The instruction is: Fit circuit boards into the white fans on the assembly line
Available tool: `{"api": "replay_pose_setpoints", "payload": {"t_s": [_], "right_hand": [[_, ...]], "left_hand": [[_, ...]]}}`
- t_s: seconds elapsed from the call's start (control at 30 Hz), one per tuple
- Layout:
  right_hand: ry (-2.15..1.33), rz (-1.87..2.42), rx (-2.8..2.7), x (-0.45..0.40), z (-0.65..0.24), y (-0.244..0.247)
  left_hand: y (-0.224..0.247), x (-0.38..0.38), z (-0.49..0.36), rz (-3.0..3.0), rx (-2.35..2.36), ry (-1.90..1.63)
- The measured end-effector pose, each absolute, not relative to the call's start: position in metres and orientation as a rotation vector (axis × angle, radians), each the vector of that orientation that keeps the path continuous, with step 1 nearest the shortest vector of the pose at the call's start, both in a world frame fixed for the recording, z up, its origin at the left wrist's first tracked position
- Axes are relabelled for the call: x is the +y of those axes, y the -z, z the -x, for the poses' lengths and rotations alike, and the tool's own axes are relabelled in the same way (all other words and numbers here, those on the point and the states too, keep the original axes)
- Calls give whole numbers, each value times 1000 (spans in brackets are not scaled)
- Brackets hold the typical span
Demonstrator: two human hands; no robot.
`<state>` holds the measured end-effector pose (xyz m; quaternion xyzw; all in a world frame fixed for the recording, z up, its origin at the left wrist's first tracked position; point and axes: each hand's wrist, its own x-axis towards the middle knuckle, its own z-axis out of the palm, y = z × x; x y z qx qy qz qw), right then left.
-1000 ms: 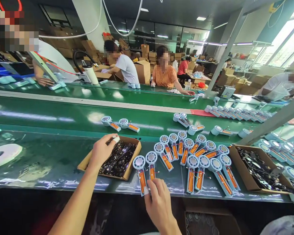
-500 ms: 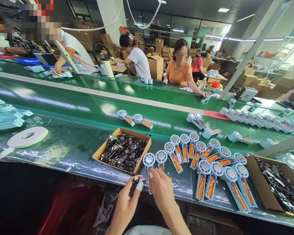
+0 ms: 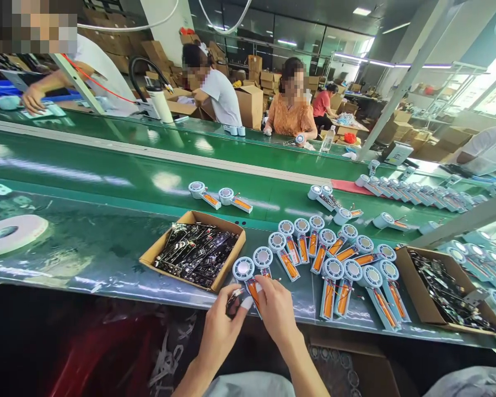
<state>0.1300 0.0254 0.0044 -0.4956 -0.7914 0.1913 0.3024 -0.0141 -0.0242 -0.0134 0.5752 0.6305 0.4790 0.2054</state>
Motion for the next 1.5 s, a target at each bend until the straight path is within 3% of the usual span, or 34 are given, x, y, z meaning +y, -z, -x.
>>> {"api": "replay_pose_setpoints", "payload": {"t_s": [0.33,0.7,1.2,1.33,1.5], "right_hand": [[-332,1152,-2150,13,-132,-24],[-477,1017,-2383,30,-118,-17],[-793,1008,-2025,20,-120,-1],[-700,1070,-1975,20,-116,5],[-343,1080,-2143,17,-114,5]], "left_hand": [[14,-6,20,-1669,1745,-1401],[15,-21,24,-1293,1735,-1408],[5,-25,28,-1103,1655,-1245],[6,-26,31,-1135,1634,-1216],[12,-30,33,-1181,1534,-1103]]}}
